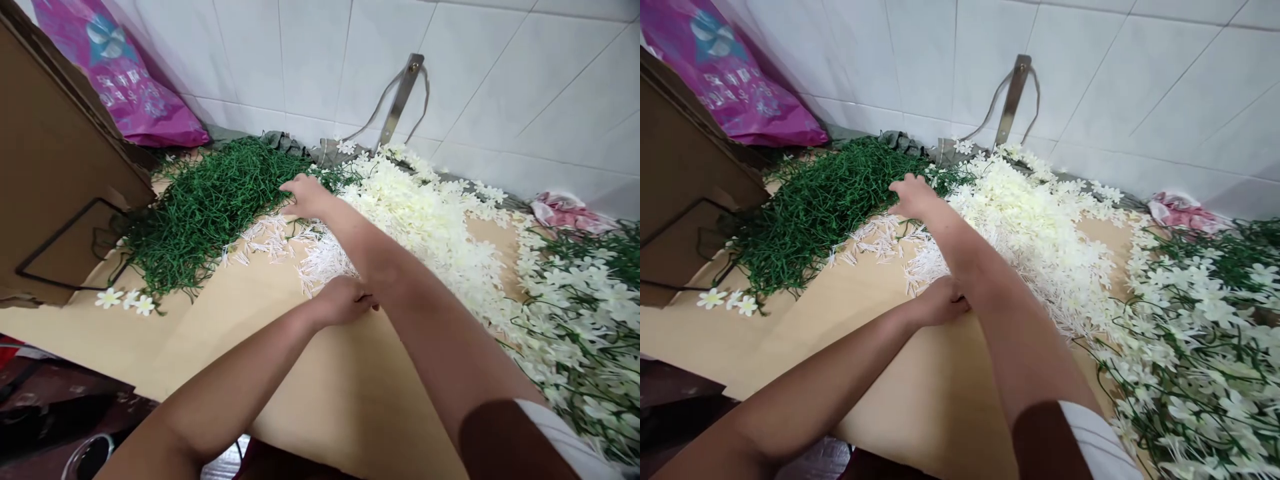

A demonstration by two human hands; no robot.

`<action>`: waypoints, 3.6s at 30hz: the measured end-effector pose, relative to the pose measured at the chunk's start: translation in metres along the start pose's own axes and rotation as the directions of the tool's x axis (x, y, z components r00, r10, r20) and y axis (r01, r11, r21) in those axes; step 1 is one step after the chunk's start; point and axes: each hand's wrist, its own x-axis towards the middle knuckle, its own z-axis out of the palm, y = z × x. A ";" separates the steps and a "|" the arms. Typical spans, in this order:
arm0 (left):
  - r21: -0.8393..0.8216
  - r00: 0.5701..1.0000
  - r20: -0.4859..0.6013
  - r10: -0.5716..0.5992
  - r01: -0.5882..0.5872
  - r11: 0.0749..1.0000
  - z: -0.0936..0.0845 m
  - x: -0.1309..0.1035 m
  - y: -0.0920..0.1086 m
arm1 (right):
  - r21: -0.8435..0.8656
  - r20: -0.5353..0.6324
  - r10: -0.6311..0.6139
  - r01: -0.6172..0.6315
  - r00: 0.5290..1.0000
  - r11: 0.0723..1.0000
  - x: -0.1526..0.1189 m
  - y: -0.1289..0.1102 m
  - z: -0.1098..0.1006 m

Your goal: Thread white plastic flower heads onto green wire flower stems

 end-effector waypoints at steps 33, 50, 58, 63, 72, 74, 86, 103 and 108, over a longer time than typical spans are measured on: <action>-0.194 0.964 -0.155 -0.217 0.185 0.963 -0.008 -0.022 0.016 | 0.313 -0.144 0.283 -0.228 0.948 0.922 -0.193 0.025 0.015; -0.704 0.804 -0.297 -0.516 0.181 0.687 0.004 -0.052 0.057 | 0.404 -0.325 0.266 -0.121 0.907 0.907 -0.275 -0.011 0.036; -0.869 0.761 -0.236 -0.605 0.113 0.481 0.020 -0.046 0.064 | 0.424 -0.399 0.180 0.008 0.899 0.905 -0.293 -0.025 0.047; -0.877 0.793 -0.163 -0.587 0.156 0.454 0.026 -0.045 0.067 | 0.348 -0.422 0.120 0.039 0.898 0.937 -0.300 -0.023 0.049; -0.879 0.777 -0.286 -0.561 0.021 0.476 0.025 -0.047 0.064 | 0.196 -0.389 0.002 0.080 0.921 0.977 -0.307 -0.016 0.054; -0.868 0.749 -0.346 -0.565 -0.026 0.497 0.022 -0.049 0.061 | 0.254 -0.403 0.017 0.094 0.915 0.963 -0.310 -0.015 0.053; -0.696 0.566 -0.621 -0.543 -0.079 0.714 -0.006 -0.066 0.044 | 0.409 -0.402 0.253 -0.074 0.880 0.909 -0.295 0.000 0.041; -0.300 0.796 -0.469 -0.383 0.264 0.917 0.028 -0.083 0.045 | 0.526 -0.325 0.176 0.023 0.929 0.850 -0.293 -0.030 0.060; -0.113 0.800 -0.494 -0.341 0.330 0.937 0.027 -0.091 0.039 | 0.462 -0.215 0.356 -0.226 0.910 0.857 -0.254 0.001 0.055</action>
